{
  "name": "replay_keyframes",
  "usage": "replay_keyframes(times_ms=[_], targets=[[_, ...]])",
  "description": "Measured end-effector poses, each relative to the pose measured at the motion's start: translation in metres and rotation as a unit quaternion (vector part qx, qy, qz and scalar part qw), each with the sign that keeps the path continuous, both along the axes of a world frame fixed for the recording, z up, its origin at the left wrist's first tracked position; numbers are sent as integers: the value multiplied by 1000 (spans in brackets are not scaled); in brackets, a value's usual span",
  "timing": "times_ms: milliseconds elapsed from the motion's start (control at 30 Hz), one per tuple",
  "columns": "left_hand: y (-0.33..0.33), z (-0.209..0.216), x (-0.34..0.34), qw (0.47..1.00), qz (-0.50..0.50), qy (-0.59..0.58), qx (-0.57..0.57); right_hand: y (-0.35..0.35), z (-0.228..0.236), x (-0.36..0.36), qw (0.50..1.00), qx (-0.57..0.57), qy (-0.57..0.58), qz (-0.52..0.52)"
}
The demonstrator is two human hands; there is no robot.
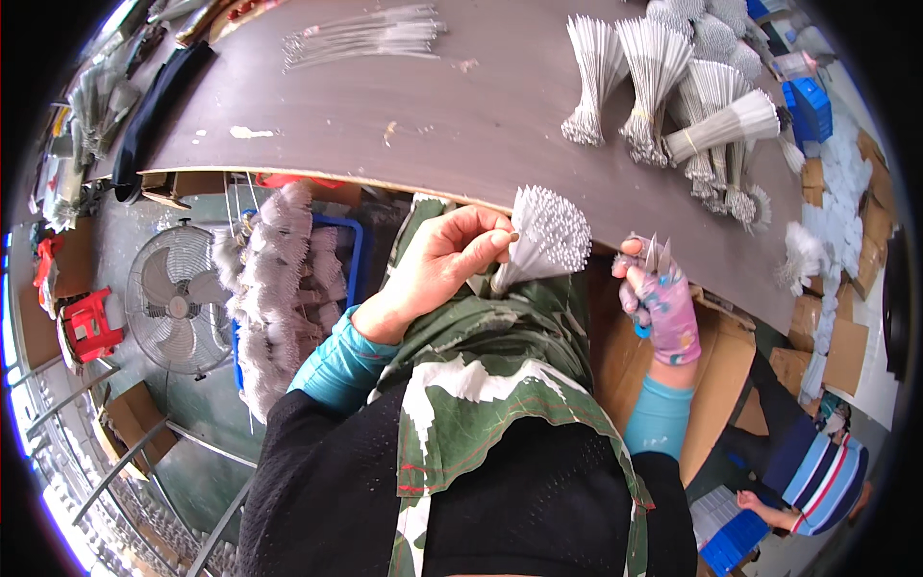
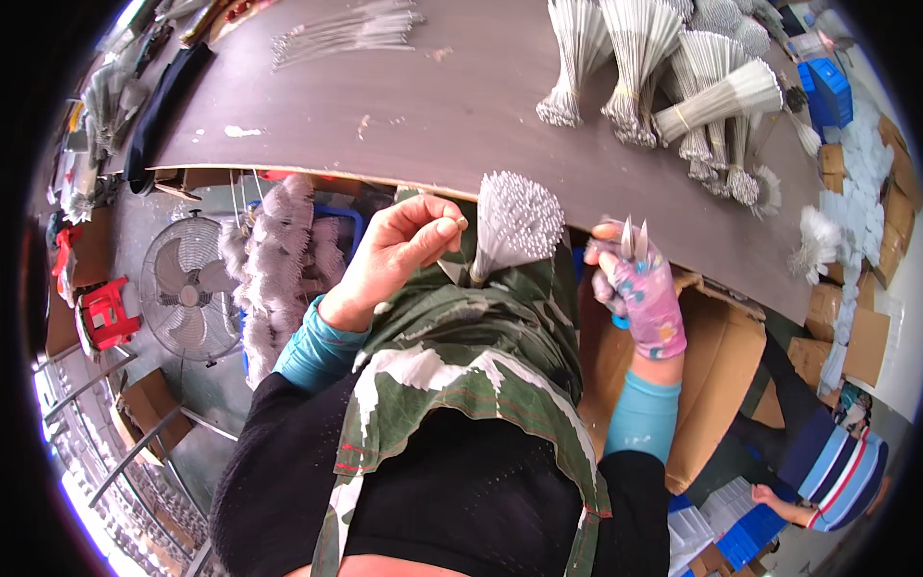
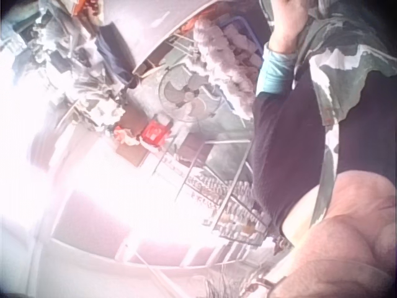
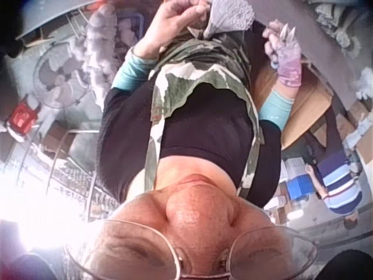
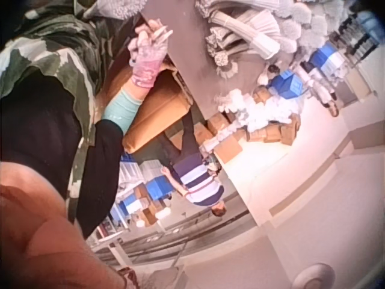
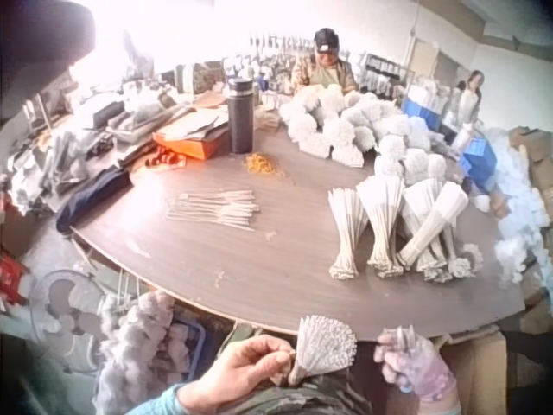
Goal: Assembling duster components by inserting bristles into a handle and securing them.
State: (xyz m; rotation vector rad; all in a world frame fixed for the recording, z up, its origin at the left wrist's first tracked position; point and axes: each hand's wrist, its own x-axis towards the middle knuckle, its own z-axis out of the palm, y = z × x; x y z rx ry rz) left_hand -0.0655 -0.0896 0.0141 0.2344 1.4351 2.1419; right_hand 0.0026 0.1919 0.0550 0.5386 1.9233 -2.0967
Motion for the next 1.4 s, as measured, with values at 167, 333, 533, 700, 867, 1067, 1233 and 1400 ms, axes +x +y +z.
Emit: replay_keyframes(times_ms=[167,333,533,700,867,1067,1233,1400], targets=[[-34,24,-62,909,63,276,-307,36,-78,30,956,262,-108,-80],[-55,3,-174,662,208,586,-418,29,-131,40,896,443,-13,36],[-54,-33,-254,594,212,603,-488,2,-128,25,906,415,34,76],[-44,-32,-220,638,331,552,-422,-11,-98,15,988,134,-69,-14],[-37,-12,-60,974,-62,87,-199,-21,-80,9,993,20,-44,-111],[10,-73,19,946,-80,152,-274,-40,-82,5,993,-72,35,-87],[63,-100,25,975,-28,131,-176,-54,-68,2,997,43,55,-17],[75,-111,28,970,58,162,-173,-74,-65,-1,974,170,145,36]])
